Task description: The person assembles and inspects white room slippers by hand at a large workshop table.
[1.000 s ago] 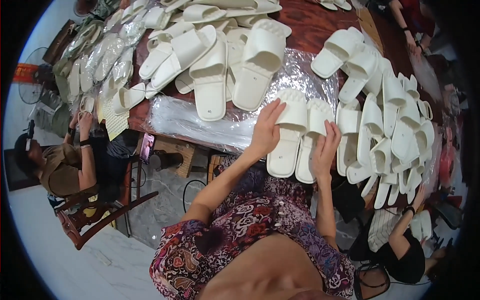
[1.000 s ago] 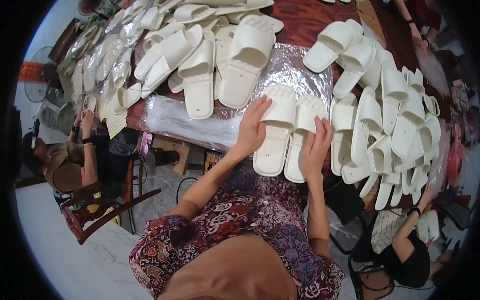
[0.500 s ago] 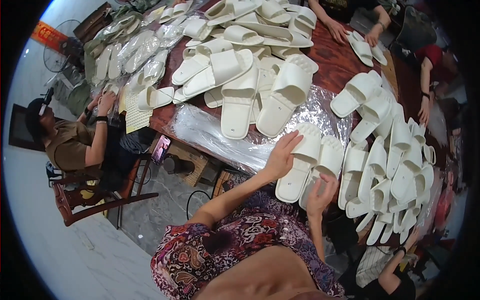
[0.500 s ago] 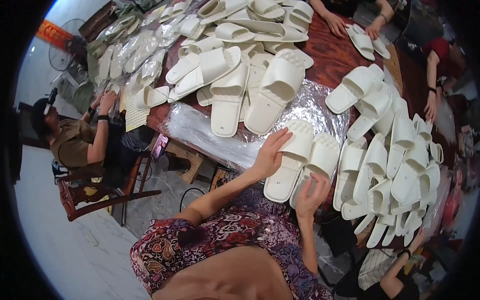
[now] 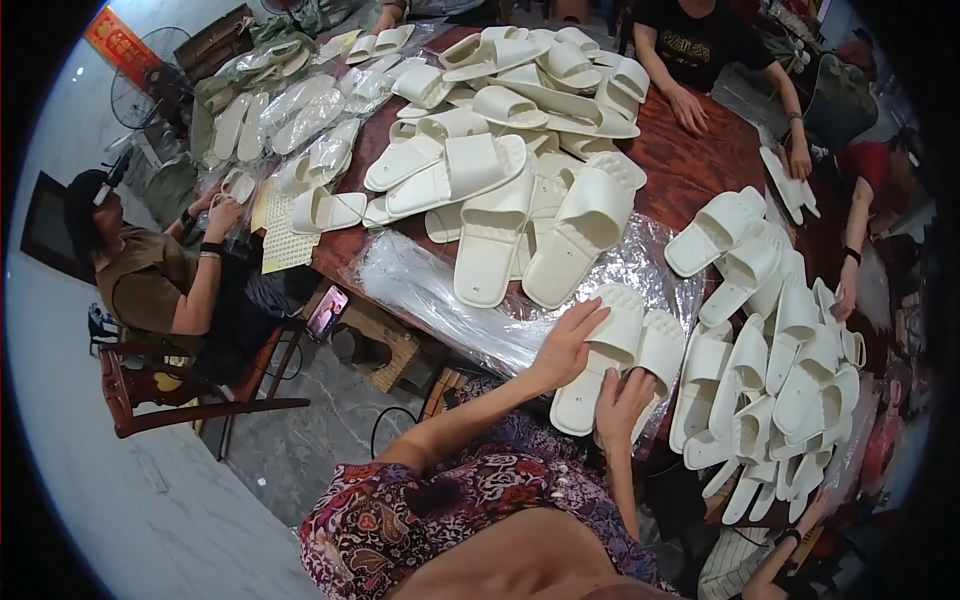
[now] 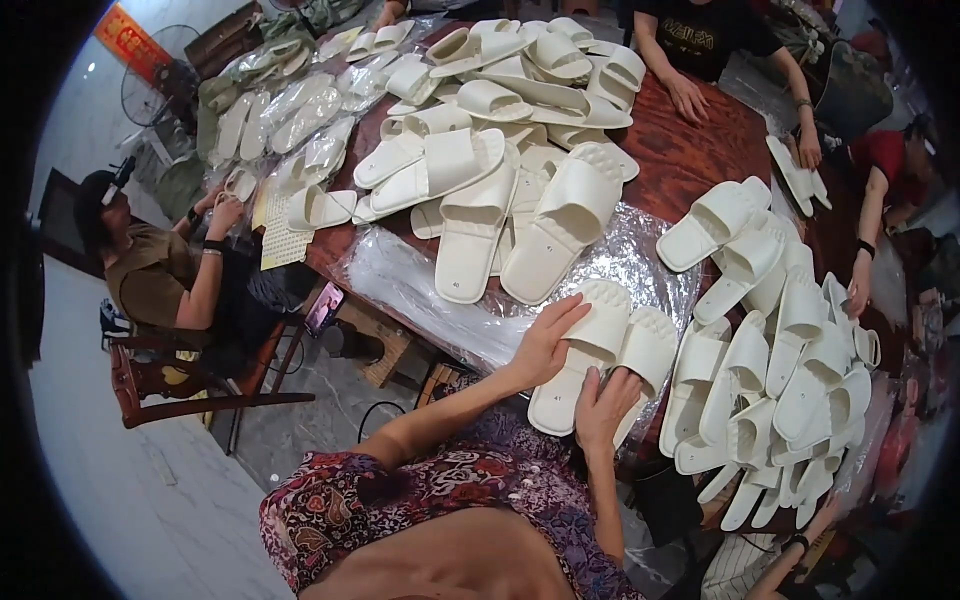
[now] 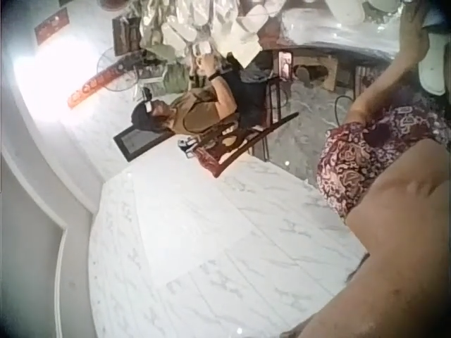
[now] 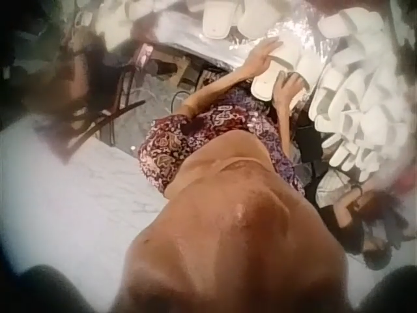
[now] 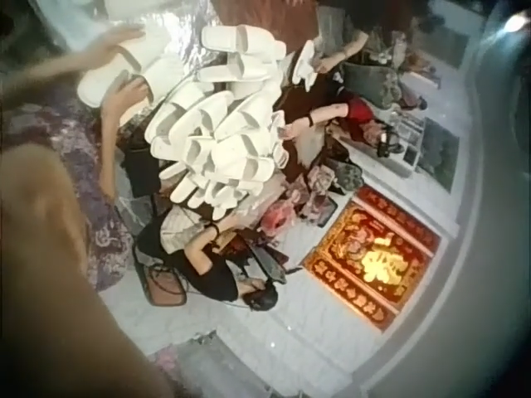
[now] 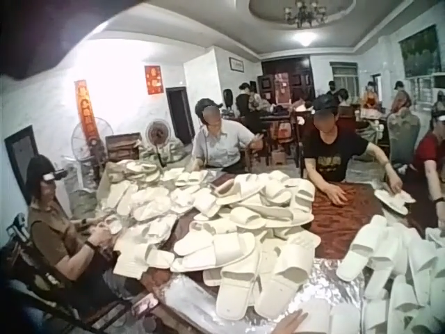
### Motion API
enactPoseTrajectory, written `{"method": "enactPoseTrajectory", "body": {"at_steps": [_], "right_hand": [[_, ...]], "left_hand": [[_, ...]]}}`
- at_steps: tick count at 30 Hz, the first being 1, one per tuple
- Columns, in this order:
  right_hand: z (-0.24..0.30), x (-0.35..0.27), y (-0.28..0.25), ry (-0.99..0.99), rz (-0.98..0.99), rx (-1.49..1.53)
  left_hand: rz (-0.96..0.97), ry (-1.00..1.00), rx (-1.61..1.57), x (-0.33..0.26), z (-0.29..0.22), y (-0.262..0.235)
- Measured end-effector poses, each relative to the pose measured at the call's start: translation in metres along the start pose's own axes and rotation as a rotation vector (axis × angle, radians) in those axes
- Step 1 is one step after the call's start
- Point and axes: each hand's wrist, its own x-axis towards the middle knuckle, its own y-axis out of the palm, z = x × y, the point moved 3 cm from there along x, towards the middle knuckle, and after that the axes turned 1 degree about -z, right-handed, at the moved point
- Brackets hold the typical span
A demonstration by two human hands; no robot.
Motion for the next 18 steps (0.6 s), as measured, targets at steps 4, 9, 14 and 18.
{"method": "enactPoseTrajectory", "body": {"at_steps": [4,9,14,18], "right_hand": [[-0.007,-0.003,0.0,0.017,0.032,-0.018],[-0.016,-0.008,0.007,-0.035,-0.052,-0.05],[-0.016,0.003,0.008,-0.086,-0.098,0.014],[-0.019,0.006,0.015,-0.019,-0.109,0.011]], "left_hand": [[0.005,0.003,0.011,-0.004,-0.001,0.002],[0.02,0.016,-0.011,-0.003,0.001,0.006],[0.017,0.03,0.017,0.001,0.002,0.006],[-0.023,0.011,0.039,0.001,0.0,0.005]]}}
